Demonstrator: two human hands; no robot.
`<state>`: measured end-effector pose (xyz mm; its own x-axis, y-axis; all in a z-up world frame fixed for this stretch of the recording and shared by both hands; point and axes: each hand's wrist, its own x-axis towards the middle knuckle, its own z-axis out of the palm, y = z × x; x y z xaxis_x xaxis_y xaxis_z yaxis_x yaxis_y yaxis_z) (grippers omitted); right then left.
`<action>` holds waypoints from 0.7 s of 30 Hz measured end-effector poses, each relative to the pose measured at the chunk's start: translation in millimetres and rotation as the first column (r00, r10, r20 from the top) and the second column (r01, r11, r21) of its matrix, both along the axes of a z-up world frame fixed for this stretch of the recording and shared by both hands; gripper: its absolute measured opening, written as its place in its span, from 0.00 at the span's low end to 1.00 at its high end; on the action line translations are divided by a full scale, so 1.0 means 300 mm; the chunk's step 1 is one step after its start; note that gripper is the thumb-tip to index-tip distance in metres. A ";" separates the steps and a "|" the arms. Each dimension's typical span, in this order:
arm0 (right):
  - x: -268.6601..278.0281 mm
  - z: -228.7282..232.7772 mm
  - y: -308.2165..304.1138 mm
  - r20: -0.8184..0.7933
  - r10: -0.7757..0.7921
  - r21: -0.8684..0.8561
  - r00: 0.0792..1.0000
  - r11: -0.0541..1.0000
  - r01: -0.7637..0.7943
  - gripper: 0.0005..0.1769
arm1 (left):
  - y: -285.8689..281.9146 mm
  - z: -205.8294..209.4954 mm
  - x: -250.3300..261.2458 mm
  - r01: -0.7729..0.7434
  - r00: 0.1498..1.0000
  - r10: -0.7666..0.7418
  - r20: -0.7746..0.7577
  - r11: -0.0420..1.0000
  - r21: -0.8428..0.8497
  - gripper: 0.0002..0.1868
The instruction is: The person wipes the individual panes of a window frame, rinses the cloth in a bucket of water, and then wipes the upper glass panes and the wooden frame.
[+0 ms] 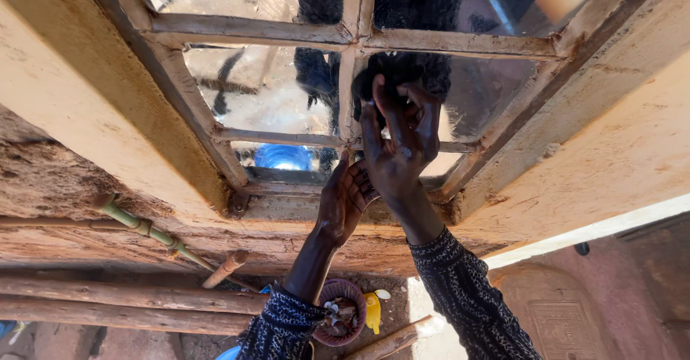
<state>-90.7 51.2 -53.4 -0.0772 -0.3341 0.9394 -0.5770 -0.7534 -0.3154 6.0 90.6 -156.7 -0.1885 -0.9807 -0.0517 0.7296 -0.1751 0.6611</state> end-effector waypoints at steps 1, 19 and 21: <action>-0.006 0.007 -0.010 -0.045 -0.035 -0.047 0.998 0.998 0.033 0.20 | 0.002 0.005 -0.002 0.002 1.000 -0.002 -0.003 1.000 -0.001 0.39; -0.174 0.056 -0.041 0.052 -0.172 -0.063 0.984 0.983 0.175 0.14 | -0.016 0.041 -0.091 0.019 0.998 -0.024 -0.059 0.997 -0.081 0.40; -0.240 0.034 -0.042 0.123 -0.203 -0.075 0.971 0.974 0.213 0.14 | -0.008 0.052 -0.081 0.063 0.996 -0.070 -0.050 0.990 -0.127 0.41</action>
<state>-162.9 38.7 -43.2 -0.2444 -0.2166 0.9452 -0.6879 -0.6482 -0.3265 -18.3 88.3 -141.2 -0.2529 -0.9639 0.0830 0.7545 -0.1428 0.6405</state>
